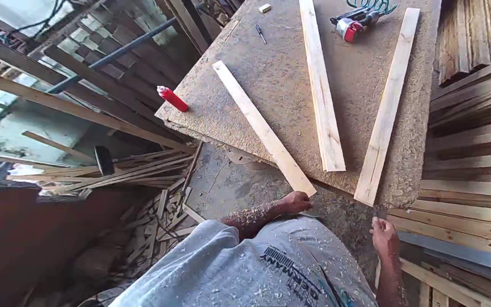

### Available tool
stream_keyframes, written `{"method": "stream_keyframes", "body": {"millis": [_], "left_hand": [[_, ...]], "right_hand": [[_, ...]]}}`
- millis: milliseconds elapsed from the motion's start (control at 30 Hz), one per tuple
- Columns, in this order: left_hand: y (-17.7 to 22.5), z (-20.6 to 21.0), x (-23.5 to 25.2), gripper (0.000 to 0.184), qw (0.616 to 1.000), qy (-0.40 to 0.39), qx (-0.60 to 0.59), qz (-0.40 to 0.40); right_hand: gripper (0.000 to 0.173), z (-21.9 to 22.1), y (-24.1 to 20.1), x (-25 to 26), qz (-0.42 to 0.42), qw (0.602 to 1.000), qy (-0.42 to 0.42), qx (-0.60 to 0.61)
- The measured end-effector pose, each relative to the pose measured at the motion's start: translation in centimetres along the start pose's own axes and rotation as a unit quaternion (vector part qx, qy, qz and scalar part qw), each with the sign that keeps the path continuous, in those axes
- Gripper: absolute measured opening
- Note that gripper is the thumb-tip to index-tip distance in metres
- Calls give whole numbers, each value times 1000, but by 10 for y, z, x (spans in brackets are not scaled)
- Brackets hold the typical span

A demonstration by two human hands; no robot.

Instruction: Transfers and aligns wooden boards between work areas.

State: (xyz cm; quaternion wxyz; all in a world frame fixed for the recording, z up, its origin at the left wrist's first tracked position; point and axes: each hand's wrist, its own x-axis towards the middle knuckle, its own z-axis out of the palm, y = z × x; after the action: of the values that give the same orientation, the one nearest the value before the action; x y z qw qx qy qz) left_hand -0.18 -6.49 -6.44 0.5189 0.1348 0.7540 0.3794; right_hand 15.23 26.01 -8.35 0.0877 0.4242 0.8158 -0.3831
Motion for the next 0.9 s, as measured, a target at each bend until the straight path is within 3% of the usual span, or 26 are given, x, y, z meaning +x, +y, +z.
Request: {"method": "stream_keyframes", "body": {"millis": [100,200,300,367,433,500,567,633,700,767,833,900], "left_hand": [[-30,-7,-1,50,998,32,1,-49],[-57,-11,-2,52,991,63,-59,-103],[-72,-13,0,51,980,85,-126,-127],[-70,-15,0,51,979,87,-134,-129],[-64,-20,0,50,982,84,-118,-118],[-58,-27,-4,49,987,82,-92,-103],[-57,-35,-9,48,988,97,-80,-93],[-59,-48,-15,47,976,145,-131,-94],[-64,-67,-19,46,941,222,-235,-96],[-73,-96,-20,48,885,306,-339,-87],[-77,-131,-11,53,813,371,-447,-47],[-74,-158,1,63,721,362,-591,22]], "right_hand": [[45,26,40,-32,52,991,-121,-3],[39,41,50,-54,64,981,-175,-54],[41,52,30,-54,21,977,-179,-110],[47,63,-6,-51,-67,976,-162,-127],[59,82,-54,-47,-189,956,-160,-157],[84,107,-105,-45,-287,922,-149,-215],[111,138,-145,-44,-305,900,-144,-276],[124,173,-168,-37,-282,892,-143,-323],[115,190,-181,-35,-251,890,-131,-357],[103,179,-190,-48,-230,896,-113,-363],[102,145,-193,-71,-231,906,-88,-345],[107,93,-179,-104,-239,910,-87,-327]]}}
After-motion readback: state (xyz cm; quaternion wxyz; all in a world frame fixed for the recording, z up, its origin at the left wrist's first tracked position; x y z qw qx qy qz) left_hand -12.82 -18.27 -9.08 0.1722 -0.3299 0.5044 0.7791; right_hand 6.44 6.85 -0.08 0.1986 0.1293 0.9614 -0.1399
